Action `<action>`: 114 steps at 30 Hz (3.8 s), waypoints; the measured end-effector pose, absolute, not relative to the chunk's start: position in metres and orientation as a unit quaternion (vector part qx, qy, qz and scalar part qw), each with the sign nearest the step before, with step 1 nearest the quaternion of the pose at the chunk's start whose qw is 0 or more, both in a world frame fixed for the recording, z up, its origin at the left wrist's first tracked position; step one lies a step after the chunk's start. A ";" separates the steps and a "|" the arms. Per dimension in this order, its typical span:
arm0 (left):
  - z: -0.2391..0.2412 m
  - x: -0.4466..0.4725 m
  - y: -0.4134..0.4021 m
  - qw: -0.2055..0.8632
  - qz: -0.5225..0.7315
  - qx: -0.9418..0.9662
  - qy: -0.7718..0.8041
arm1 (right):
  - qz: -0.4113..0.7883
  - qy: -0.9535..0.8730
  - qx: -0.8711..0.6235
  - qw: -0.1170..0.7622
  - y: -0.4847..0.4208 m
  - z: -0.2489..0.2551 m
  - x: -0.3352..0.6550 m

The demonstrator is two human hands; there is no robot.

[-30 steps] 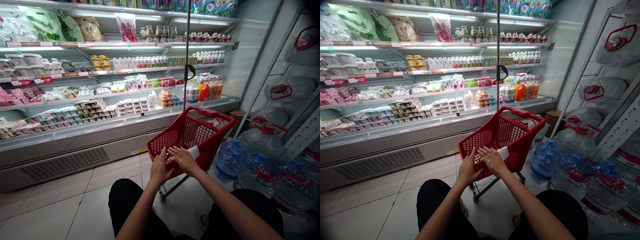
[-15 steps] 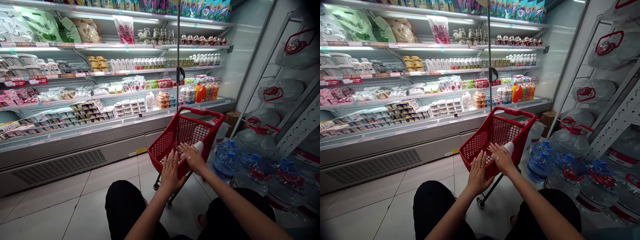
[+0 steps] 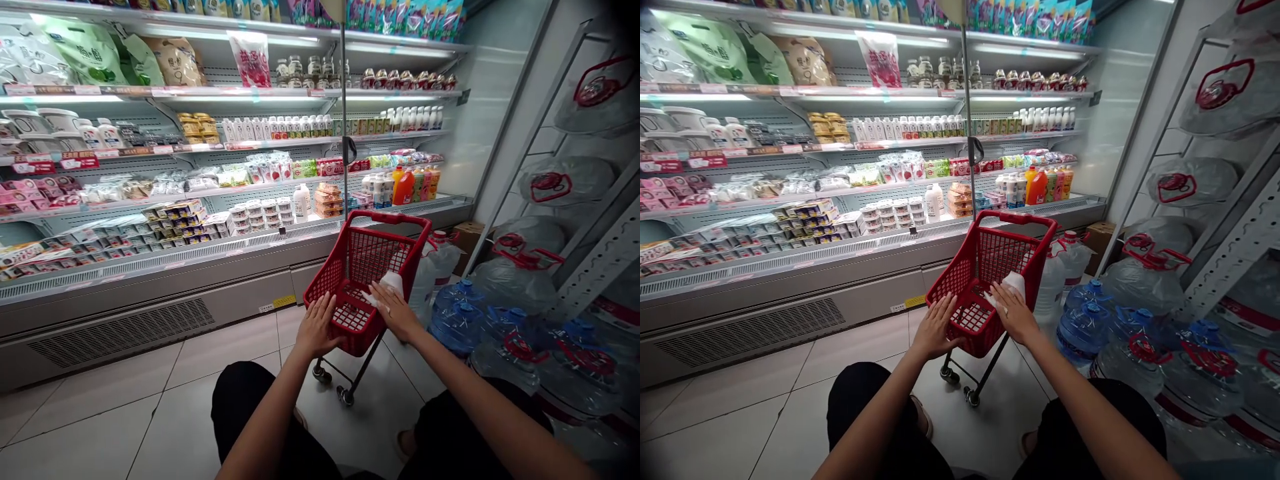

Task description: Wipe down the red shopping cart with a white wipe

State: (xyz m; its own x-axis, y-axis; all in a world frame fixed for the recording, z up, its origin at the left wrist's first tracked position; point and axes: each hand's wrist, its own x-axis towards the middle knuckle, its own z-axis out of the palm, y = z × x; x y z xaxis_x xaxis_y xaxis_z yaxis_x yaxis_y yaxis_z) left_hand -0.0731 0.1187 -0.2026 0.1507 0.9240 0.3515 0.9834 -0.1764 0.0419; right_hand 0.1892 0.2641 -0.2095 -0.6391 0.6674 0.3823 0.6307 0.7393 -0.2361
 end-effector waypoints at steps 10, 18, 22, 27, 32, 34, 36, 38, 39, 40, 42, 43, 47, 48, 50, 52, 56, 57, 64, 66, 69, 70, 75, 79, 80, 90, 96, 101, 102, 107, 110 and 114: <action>-0.208 -0.021 0.106 0.121 -0.176 -0.732 -0.647 | -0.029 -0.923 -0.276 0.265 0.181 -0.229 0.183; -0.198 0.000 0.089 0.091 -0.173 -0.801 -0.566 | -0.030 -0.863 -0.402 0.304 0.219 -0.228 0.236; -0.191 -0.016 0.099 0.129 -0.182 -0.786 -0.577 | -0.043 -0.862 -0.400 0.310 0.192 -0.235 0.237; -0.196 -0.021 0.100 0.114 -0.205 -0.773 -0.589 | -0.048 -0.872 -0.365 0.322 0.170 -0.237 0.210; -0.203 -0.002 0.098 0.129 -0.232 -0.752 -0.603 | -0.038 -0.890 -0.321 0.322 0.163 -0.232 0.156; -0.204 0.006 0.099 0.141 -0.236 -0.747 -0.606 | -0.031 -0.894 -0.308 0.324 0.161 -0.232 0.144; -0.204 0.011 0.098 0.144 -0.234 -0.748 -0.604 | -0.027 -0.897 -0.297 0.327 0.160 -0.232 0.148; -0.204 0.013 0.095 0.137 -0.228 -0.758 -0.596 | -0.022 -0.901 -0.291 0.320 0.164 -0.234 0.166; -0.203 0.012 0.094 0.131 -0.224 -0.764 -0.590 | -0.019 -0.903 -0.293 0.314 0.168 -0.235 0.180; -0.201 0.011 0.092 0.123 -0.219 -0.772 -0.583 | -0.016 -0.902 -0.301 0.308 0.173 -0.235 0.196; -0.196 0.005 0.089 0.107 -0.206 -0.793 -0.564 | -0.016 -0.893 -0.333 0.303 0.186 -0.237 0.226; -0.193 0.001 0.088 0.102 -0.199 -0.802 -0.554 | -0.018 -0.886 -0.350 0.304 0.192 -0.238 0.239; -0.186 -0.017 0.092 0.112 -0.192 -0.793 -0.566 | -0.018 -0.863 -0.389 0.322 0.202 -0.244 0.255; -0.187 -0.019 0.094 0.114 -0.199 -0.783 -0.578 | -0.014 -0.860 -0.391 0.328 0.198 -0.245 0.249; -0.194 -0.017 0.098 0.110 -0.220 -0.764 -0.596 | -0.004 -0.858 -0.385 0.339 0.183 -0.246 0.230; -0.203 -0.009 0.100 0.106 -0.241 -0.750 -0.607 | 0.005 -0.868 -0.361 0.341 0.161 -0.245 0.203; -0.215 0.007 0.101 0.114 -0.264 -0.734 -0.616 | 0.015 -0.888 -0.321 0.328 0.122 -0.241 0.159; -0.215 0.007 0.101 0.114 -0.265 -0.734 -0.615 | 0.015 -0.892 -0.317 0.322 0.118 -0.240 0.156; -0.202 -0.006 0.100 0.094 -0.242 -0.761 -0.594 | -0.011 -0.894 -0.327 0.306 0.155 -0.255 0.223; -0.203 -0.002 0.103 0.096 -0.244 -0.755 -0.601 | -0.012 -0.876 -0.358 0.323 0.162 -0.260 0.236; -0.208 0.010 0.109 0.106 -0.250 -0.742 -0.613 | -0.001 -0.872 -0.359 0.331 0.153 -0.263 0.225; -0.209 0.014 0.111 0.113 -0.251 -0.739 -0.615 | 0.005 -0.877 -0.349 0.330 0.146 -0.263 0.216; -0.210 0.018 0.116 0.136 -0.244 -0.742 -0.610 | 0.023 -0.903 -0.296 0.310 0.121 -0.262 0.184; -0.208 0.013 0.114 0.117 -0.246 -0.754 -0.597 | 0.007 -0.913 -0.278 0.300 0.140 -0.263 0.201; -0.208 0.013 0.114 0.112 -0.246 -0.756 -0.596 | 0.007 -0.909 -0.288 0.302 0.148 -0.263 0.207; -0.206 0.026 0.121 0.113 -0.217 -0.768 -0.592 | 0.027 -0.855 -0.397 0.333 0.220 -0.260 0.216; -0.207 0.029 0.119 0.123 -0.201 -0.769 -0.595 | 0.010 -0.871 -0.355 0.338 0.170 -0.264 0.196; -0.205 0.028 0.115 0.123 -0.186 -0.771 -0.596 | 0.006 -0.889 -0.305 0.343 0.172 -0.251 0.194; -0.205 0.028 0.114 0.125 -0.184 -0.772 -0.595 | 0.004 -0.889 -0.299 0.347 0.179 -0.249 0.194; -0.206 0.034 0.116 0.132 -0.182 -0.772 -0.594 | -0.012 -0.875 -0.303 0.377 0.208 -0.247 0.187; -0.206 0.035 0.117 0.131 -0.185 -0.773 -0.592 | -0.022 -0.882 -0.297 0.366 0.215 -0.245 0.188; -0.202 0.030 0.114 0.122 -0.185 -0.784 -0.580 | -0.024 -0.901 -0.264 0.344 0.221 -0.245 0.200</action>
